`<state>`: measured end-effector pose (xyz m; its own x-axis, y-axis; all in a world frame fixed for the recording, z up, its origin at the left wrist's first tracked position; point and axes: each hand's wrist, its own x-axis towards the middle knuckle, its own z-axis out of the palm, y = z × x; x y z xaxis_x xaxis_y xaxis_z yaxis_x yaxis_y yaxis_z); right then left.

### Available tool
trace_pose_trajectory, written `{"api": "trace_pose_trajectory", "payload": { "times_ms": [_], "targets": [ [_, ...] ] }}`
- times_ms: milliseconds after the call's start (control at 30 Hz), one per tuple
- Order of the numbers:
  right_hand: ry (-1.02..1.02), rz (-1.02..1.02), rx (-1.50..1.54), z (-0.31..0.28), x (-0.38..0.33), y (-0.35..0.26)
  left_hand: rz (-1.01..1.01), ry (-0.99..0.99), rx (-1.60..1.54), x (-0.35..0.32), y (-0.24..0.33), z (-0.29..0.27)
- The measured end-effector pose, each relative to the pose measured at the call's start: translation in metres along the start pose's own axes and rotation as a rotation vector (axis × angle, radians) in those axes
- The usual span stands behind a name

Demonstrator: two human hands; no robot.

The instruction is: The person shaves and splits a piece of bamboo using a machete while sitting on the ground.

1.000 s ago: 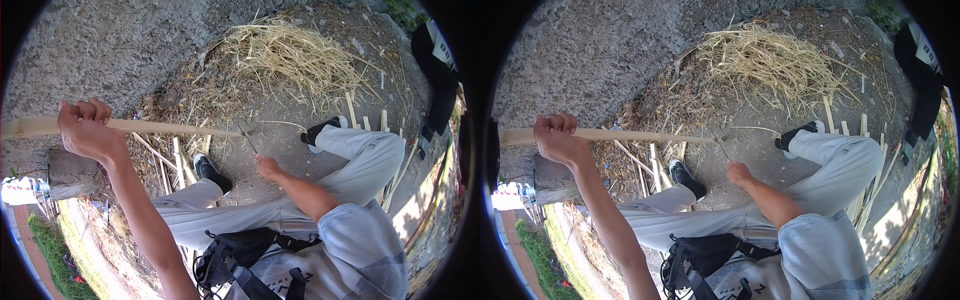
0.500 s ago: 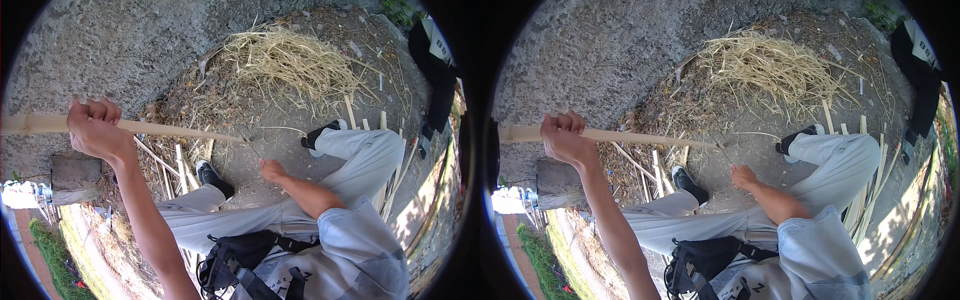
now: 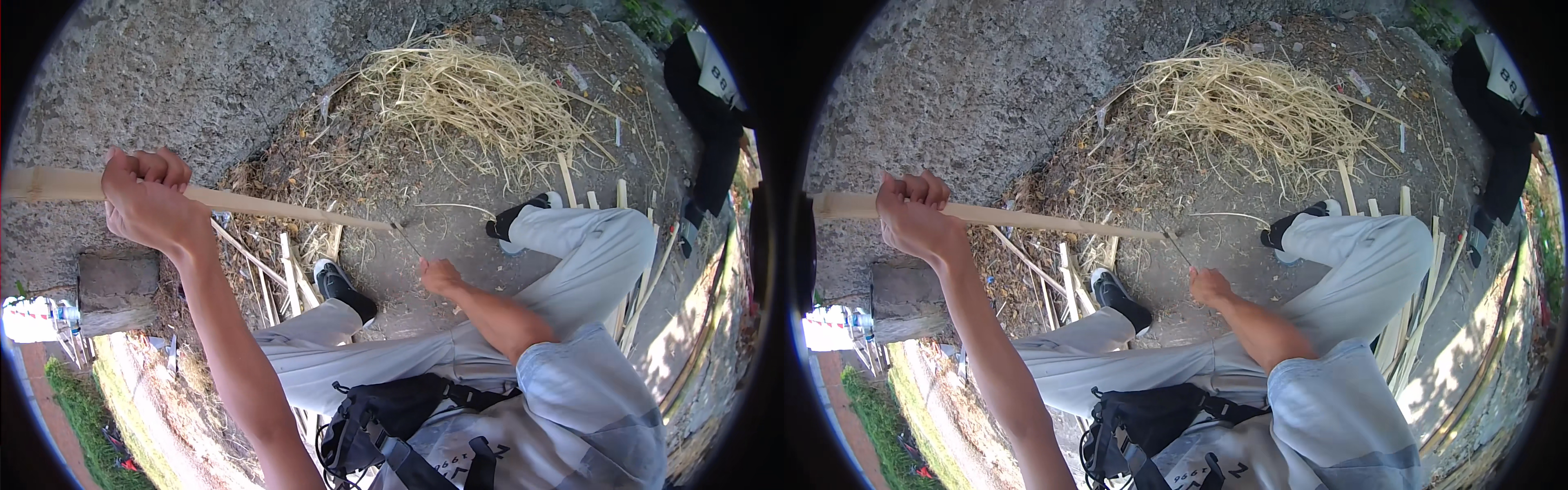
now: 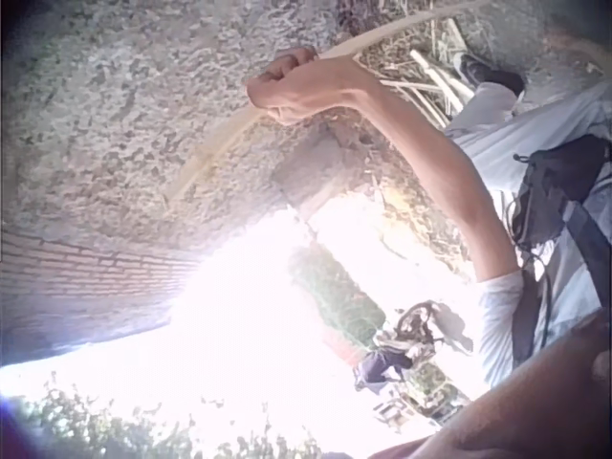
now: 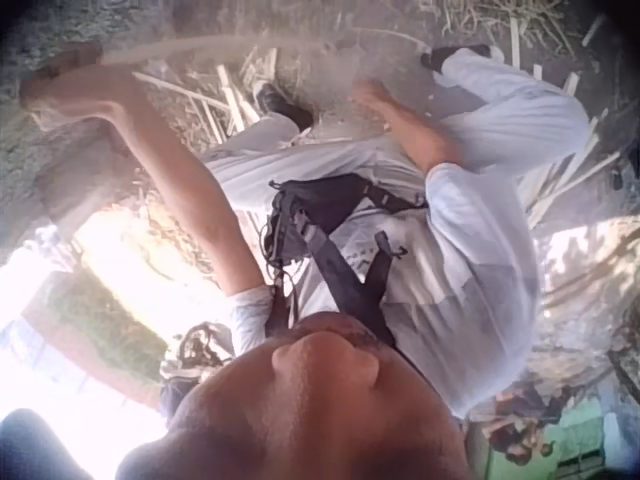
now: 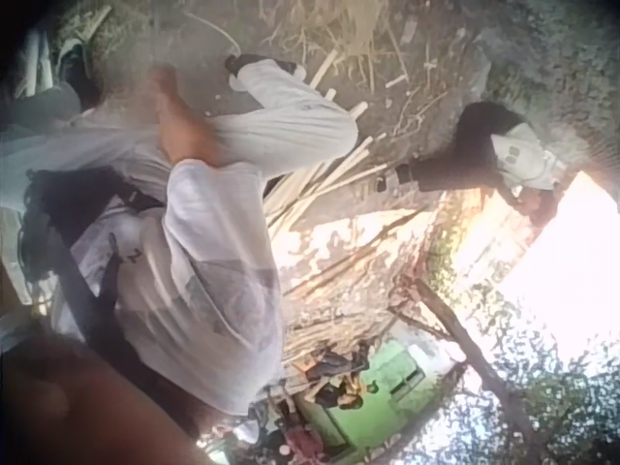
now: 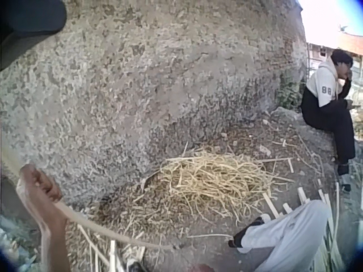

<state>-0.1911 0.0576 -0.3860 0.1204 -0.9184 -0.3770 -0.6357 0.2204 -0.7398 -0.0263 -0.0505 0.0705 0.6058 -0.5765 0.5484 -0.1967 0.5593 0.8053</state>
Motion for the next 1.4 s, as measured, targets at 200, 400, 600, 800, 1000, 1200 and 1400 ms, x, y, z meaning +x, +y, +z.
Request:
{"api": "trace_pose_trajectory", "payload": {
  "times_ms": [200, 400, 600, 800, 1000, 1200, 1400],
  "targets": [
    [0.06, -0.133, 0.056, -0.031, -0.028, -0.107, -0.019, 0.023, -0.002, -0.001, -0.006, -0.006],
    [-0.091, -0.037, 0.168, -0.043, -0.03, -0.074, -0.002, 0.014, -0.003, -0.001, 0.002, -0.003],
    [-0.022, 0.0, -0.056, -0.017, -0.009, -0.052, -0.017, 0.03, -0.047, -0.005, -0.004, -0.004],
    [0.047, -0.319, 0.194, -0.04, -0.035, -0.099, -0.009, 0.014, -0.016, -0.006, 0.001, 0.001],
    [-0.26, 0.222, 0.048, -0.031, -0.009, -0.03, -0.003, 0.038, -0.052, -0.007, -0.003, -0.006],
    [0.027, -0.129, 0.123, -0.037, -0.036, -0.111, -0.008, 0.023, -0.001, -0.008, 0.002, 0.0],
    [-0.157, 0.139, -0.031, -0.018, -0.01, -0.024, -0.014, 0.017, -0.024, -0.008, 0.002, -0.004]
  ]
}}
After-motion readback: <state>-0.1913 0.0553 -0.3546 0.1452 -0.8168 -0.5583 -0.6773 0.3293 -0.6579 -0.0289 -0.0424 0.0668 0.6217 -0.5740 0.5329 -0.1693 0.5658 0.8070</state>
